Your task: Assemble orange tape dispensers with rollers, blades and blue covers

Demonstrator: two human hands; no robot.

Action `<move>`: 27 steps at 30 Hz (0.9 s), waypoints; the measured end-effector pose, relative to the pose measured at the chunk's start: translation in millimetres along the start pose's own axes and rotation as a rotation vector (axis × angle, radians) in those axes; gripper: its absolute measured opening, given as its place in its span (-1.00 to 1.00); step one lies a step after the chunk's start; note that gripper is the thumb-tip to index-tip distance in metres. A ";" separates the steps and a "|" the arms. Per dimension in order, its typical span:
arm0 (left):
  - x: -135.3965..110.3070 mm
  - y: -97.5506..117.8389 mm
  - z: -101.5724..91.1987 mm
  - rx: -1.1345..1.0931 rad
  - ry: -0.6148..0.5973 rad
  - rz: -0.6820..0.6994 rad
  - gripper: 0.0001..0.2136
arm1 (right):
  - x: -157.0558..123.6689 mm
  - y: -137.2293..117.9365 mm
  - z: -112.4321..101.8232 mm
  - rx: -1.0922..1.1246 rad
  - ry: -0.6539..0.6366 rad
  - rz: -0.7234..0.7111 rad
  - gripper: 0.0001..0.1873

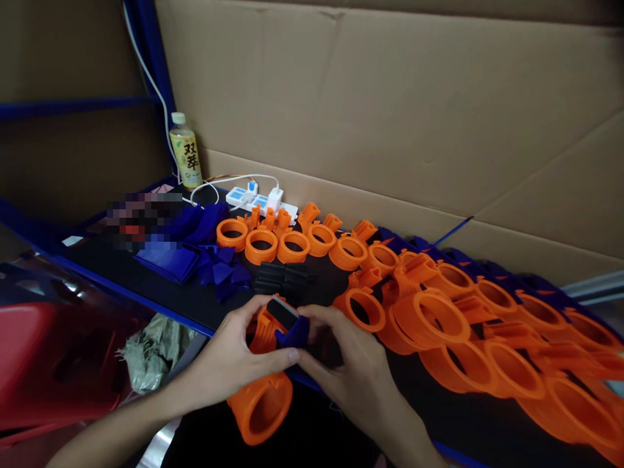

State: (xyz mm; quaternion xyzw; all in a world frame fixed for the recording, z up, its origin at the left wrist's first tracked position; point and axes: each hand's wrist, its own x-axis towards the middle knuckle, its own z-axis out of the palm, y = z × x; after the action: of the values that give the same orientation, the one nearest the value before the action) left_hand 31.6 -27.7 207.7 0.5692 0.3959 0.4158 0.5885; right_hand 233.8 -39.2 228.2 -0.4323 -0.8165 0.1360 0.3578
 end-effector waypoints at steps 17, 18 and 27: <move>1.4 5.2 -8.3 0.031 -0.024 0.013 -0.68 | 72.5 -9.9 -20.6 0.247 -0.099 0.080 -0.73; 2.3 3.4 -8.4 0.007 -0.033 0.007 -0.67 | 86.0 -9.9 -15.8 0.214 -0.133 0.051 -0.76; 14.6 -17.7 -2.0 -0.202 -0.099 -0.095 -0.70 | 208.4 -31.4 79.3 -0.136 -0.448 -0.290 -0.81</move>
State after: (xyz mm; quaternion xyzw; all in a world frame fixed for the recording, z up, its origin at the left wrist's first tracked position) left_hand 35.4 -13.4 190.1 0.5075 0.3492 0.3965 0.6807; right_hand 81.9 116.6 286.0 -0.2929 -0.9360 0.1203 0.1539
